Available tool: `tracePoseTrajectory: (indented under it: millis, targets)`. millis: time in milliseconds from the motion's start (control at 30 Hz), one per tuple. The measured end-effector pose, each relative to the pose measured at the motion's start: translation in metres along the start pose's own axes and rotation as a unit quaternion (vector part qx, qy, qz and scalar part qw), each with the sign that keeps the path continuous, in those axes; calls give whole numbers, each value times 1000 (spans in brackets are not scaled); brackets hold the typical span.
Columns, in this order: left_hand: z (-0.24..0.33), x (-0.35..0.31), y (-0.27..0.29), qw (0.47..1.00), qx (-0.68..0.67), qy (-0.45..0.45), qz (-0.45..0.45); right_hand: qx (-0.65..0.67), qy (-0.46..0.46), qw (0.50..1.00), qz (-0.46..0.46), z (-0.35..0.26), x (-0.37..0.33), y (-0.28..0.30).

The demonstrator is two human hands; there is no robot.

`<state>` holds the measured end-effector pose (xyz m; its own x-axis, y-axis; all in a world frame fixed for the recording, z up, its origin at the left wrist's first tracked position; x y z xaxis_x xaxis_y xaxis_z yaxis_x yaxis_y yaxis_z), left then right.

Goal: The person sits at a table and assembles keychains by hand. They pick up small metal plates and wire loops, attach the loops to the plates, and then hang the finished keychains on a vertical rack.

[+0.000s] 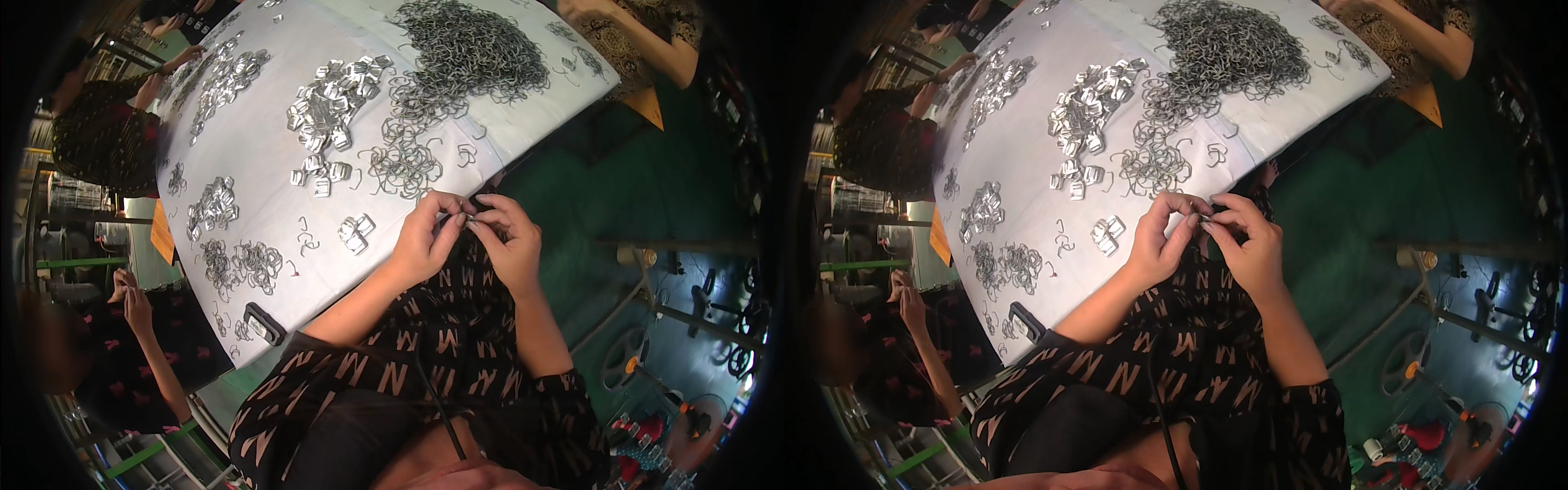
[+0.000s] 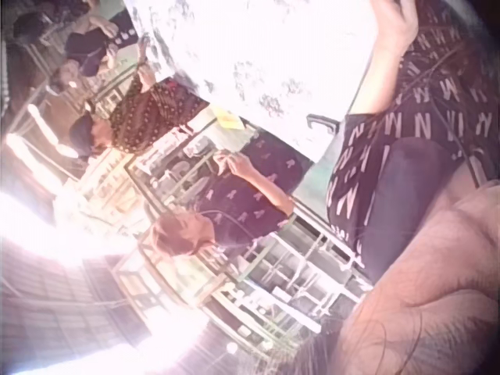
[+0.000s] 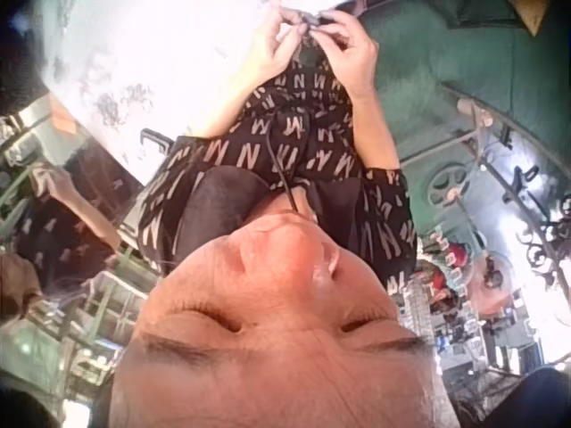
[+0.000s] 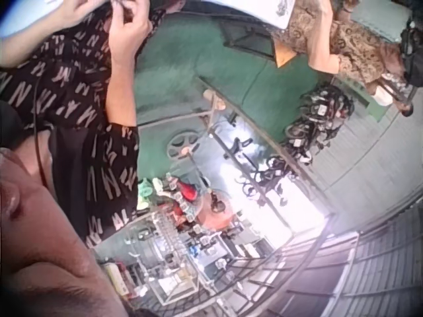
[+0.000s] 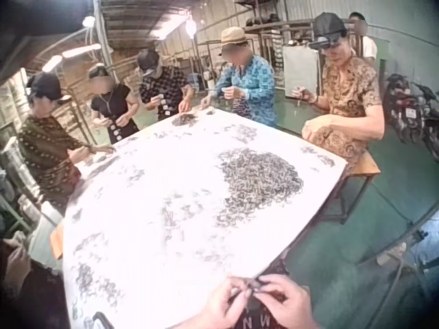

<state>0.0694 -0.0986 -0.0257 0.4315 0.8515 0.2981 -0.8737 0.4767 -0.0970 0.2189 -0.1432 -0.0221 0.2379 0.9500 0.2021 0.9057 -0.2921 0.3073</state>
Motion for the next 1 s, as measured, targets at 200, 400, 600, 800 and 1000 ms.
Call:
tracePoseTrajectory:
  millis: [200, 400, 600, 800, 1000]
  targets:
    - [15, -8, 7, 991, 76, -104, -45, -32, 22, 999, 6, 21, 31, -7]
    - [22, -20, 17, 987, 95, -121, -53, -103, 131, 967, -190, 18, 81, -94]
    - [33, -27, 31, 985, 95, -128, -66, -287, 252, 904, -195, 11, 102, -186]
    - [35, -32, 46, 987, 104, -116, -41, -331, 206, 902, -187, 11, 105, -202]
    - [28, -25, 46, 990, 104, -90, -7, 41, -27, 968, -245, 25, 98, -141]
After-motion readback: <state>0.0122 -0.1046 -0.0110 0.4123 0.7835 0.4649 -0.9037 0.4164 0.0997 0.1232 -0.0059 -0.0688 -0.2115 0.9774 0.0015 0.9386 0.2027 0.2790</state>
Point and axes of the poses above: each hand's wrist, its own x-axis towards the middle knuckle, its own y-axis out of the back of the hand, z = x × y, the point moved 2 cm from there along x, towards the middle knuckle, and after that the axes turned 12 degrees about -x, right-handed, at the moved point
